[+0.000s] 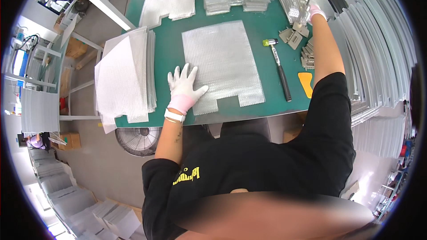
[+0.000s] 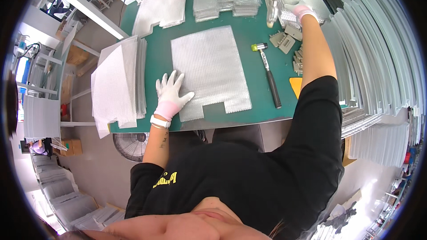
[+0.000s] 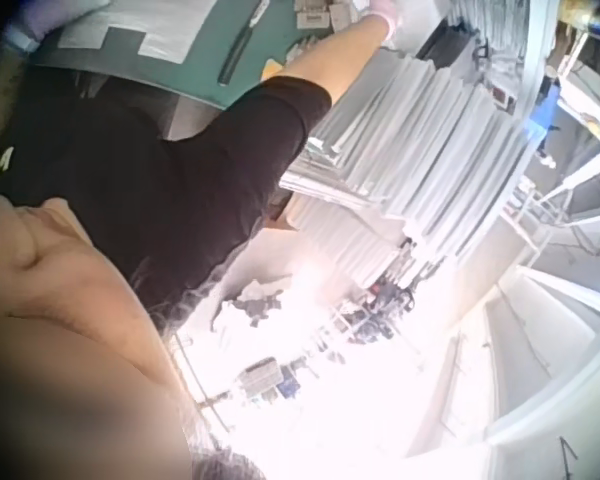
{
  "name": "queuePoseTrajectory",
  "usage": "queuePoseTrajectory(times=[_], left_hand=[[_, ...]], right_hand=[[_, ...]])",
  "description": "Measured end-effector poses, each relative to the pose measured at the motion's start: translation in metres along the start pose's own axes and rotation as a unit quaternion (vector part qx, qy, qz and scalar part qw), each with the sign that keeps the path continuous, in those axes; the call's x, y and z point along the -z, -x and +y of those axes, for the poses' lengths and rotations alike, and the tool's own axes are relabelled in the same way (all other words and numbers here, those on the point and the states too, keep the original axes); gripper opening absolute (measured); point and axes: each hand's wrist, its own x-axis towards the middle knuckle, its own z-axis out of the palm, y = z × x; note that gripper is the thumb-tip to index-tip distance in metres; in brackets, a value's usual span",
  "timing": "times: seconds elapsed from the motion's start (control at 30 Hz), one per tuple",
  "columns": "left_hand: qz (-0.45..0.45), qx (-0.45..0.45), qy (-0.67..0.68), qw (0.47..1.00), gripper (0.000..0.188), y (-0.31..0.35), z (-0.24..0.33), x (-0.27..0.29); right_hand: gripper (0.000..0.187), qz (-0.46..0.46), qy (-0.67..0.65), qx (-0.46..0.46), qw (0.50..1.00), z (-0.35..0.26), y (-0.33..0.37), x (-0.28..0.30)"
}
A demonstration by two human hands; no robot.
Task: Assembling mesh screens into metal frames using a mallet and an electric screwdriver.
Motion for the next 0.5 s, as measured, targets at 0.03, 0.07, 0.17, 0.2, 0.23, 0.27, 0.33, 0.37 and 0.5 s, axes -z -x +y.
queuePoseTrajectory(times=[0.03, 0.07, 0.17, 0.2, 0.23, 0.27, 0.33, 0.37, 0.5], left_hand=[[0.023, 0.0, -0.011, 1.0, 0.086, 0.003, 0.003, 0.003], [0.043, 0.001, -0.023, 0.999, 0.087, 0.008, 0.005, 0.008], [0.162, -0.033, 0.032, 0.986, 0.089, 0.029, 0.011, 0.017], [0.177, -0.042, 0.047, 0.982, 0.088, 0.032, 0.015, 0.021], [0.176, -0.043, 0.049, 0.982, 0.088, 0.033, 0.018, 0.02], [0.196, -0.052, 0.08, 0.976, 0.087, 0.035, 0.02, 0.02], [0.215, -0.062, 0.111, 0.968, 0.086, 0.038, 0.024, 0.021], [0.223, -0.069, 0.127, 0.964, 0.08, 0.04, 0.025, 0.021], [0.227, -0.119, 0.306, 0.917, 0.062, 0.036, 0.028, 0.009]], right_hand=[[0.05, -0.064, 0.063, 0.035, 0.995, 0.006, -0.012, 0.002], [0.053, -0.055, 0.072, 0.058, 0.994, 0.011, -0.023, 0.008], [0.096, 0.004, -0.069, 0.101, 0.992, 0.02, -0.022, 0.024], [0.098, -0.038, -0.043, 0.101, 0.993, 0.028, -0.016, 0.028], [0.098, -0.038, -0.041, 0.1, 0.993, 0.036, -0.025, 0.025], [0.098, -0.015, -0.067, 0.089, 0.994, 0.034, -0.026, 0.029], [0.099, 0.092, -0.099, 0.045, 0.99, 0.042, -0.017, 0.036], [0.1, 0.146, -0.148, 0.043, 0.977, 0.036, -0.005, 0.044], [0.086, 0.232, -0.364, 0.099, 0.897, 0.026, 0.045, 0.051]])
